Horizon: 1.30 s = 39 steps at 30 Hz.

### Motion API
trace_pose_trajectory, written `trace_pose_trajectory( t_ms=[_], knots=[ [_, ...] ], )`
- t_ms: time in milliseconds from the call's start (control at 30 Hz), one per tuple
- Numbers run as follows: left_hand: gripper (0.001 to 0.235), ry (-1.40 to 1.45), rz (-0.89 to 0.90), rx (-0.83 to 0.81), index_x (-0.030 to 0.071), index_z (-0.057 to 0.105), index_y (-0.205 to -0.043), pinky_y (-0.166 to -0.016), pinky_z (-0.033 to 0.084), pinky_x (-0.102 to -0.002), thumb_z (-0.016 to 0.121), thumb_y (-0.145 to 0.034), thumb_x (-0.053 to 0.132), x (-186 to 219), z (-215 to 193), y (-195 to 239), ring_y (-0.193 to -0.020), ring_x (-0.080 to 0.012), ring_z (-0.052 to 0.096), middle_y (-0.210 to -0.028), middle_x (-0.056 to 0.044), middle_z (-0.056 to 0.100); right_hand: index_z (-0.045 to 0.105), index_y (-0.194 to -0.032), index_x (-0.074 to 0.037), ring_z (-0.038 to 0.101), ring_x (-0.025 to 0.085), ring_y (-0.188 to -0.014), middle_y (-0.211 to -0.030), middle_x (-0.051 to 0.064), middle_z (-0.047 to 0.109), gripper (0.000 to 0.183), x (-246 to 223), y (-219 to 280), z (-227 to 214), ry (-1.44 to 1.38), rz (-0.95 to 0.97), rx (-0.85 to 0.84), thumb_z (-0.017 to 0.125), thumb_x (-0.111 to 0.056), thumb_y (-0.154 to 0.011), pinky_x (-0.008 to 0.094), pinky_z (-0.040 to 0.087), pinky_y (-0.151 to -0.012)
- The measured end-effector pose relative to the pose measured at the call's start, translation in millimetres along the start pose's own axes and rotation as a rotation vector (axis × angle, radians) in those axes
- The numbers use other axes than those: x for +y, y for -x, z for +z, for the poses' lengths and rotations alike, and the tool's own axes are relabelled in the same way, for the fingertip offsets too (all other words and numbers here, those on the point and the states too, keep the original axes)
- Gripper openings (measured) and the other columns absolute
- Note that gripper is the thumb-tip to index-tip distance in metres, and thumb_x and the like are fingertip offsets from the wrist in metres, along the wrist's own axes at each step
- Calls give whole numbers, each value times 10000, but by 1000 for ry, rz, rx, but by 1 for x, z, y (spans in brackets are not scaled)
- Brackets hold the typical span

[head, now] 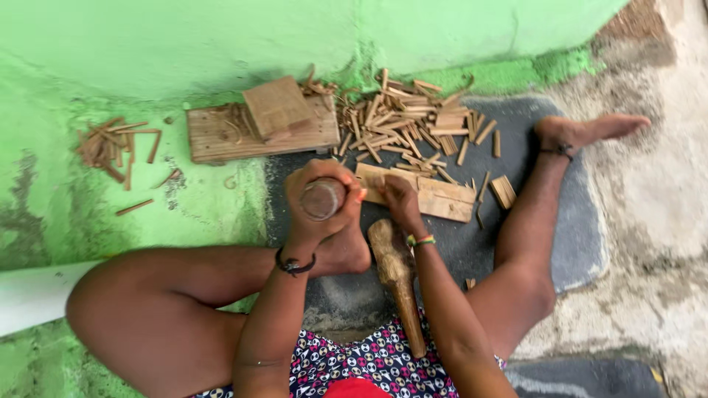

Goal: The person sits on the floor and uses a wooden mallet to strike a chisel, carving small rectangular pieces from a larger block of wood. The person repeatedly positions the chisel and strikes it to produce wood shavings and small cut pieces.

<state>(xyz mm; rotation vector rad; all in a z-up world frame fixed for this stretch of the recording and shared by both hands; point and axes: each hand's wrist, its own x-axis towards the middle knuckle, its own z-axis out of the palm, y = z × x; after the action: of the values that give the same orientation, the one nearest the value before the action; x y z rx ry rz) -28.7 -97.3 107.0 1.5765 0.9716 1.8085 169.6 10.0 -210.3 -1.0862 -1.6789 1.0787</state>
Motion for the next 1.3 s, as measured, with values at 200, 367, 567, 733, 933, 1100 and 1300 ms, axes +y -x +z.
trace_pose_trajectory(
  t_ms=[200,367,567,733,933,1100,1300],
  knots=[
    [235,-30,21,-40,77,614,-1006,-749,585,-283,804,-871,41,4,9,-7,-804,-144,725,-889,-70,702,772,-1056,-87,589,368,-1089,-1175,113,699,242,-31,2,5,411,-253,-32,745,-148,-823,471,456,-959],
    [271,-179,70,-53,75,601,-993,-732,576,-277,828,-844,57,6,17,-5,-779,-155,732,-874,-60,693,796,-989,-167,591,302,-1066,-1141,13,722,174,-43,-7,-1,522,-220,-65,736,-198,-828,443,428,-915],
    [277,-196,94,-89,88,611,-994,-726,579,-285,834,-829,78,6,18,-10,-786,-167,736,-877,-62,701,805,-950,-193,574,283,-1060,-1134,-10,720,151,-38,-8,6,546,-217,-19,739,-218,-817,443,396,-918],
    [290,-245,100,-102,97,626,-988,-722,576,-302,861,-817,104,1,24,-11,-779,-179,735,-862,-47,702,782,-992,-152,563,272,-1050,-1161,-26,714,161,-31,-8,3,522,-207,-36,732,-221,-856,428,381,-910],
    [305,-286,96,-119,105,623,-979,-721,574,-308,876,-810,118,-5,27,-12,-783,-191,738,-876,-42,702,779,-999,-126,546,277,-1063,-1197,-1,701,185,-32,-11,-5,493,-246,-93,730,-204,-838,434,377,-930],
    [296,-318,100,-121,107,621,-972,-722,565,-309,870,-811,117,-8,27,-11,-787,-193,738,-868,-34,702,784,-1026,-121,552,277,-1107,-1206,1,698,201,-29,-9,-6,524,-268,-96,731,-181,-842,438,373,-943],
    [310,-366,101,-138,114,623,-958,-708,558,-312,889,-801,136,-11,32,-9,-785,-203,736,-871,-44,704,797,-980,-144,544,278,-1109,-1187,-4,691,178,-32,-9,-3,528,-230,-85,737,-200,-822,424,382,-944]
  ],
)
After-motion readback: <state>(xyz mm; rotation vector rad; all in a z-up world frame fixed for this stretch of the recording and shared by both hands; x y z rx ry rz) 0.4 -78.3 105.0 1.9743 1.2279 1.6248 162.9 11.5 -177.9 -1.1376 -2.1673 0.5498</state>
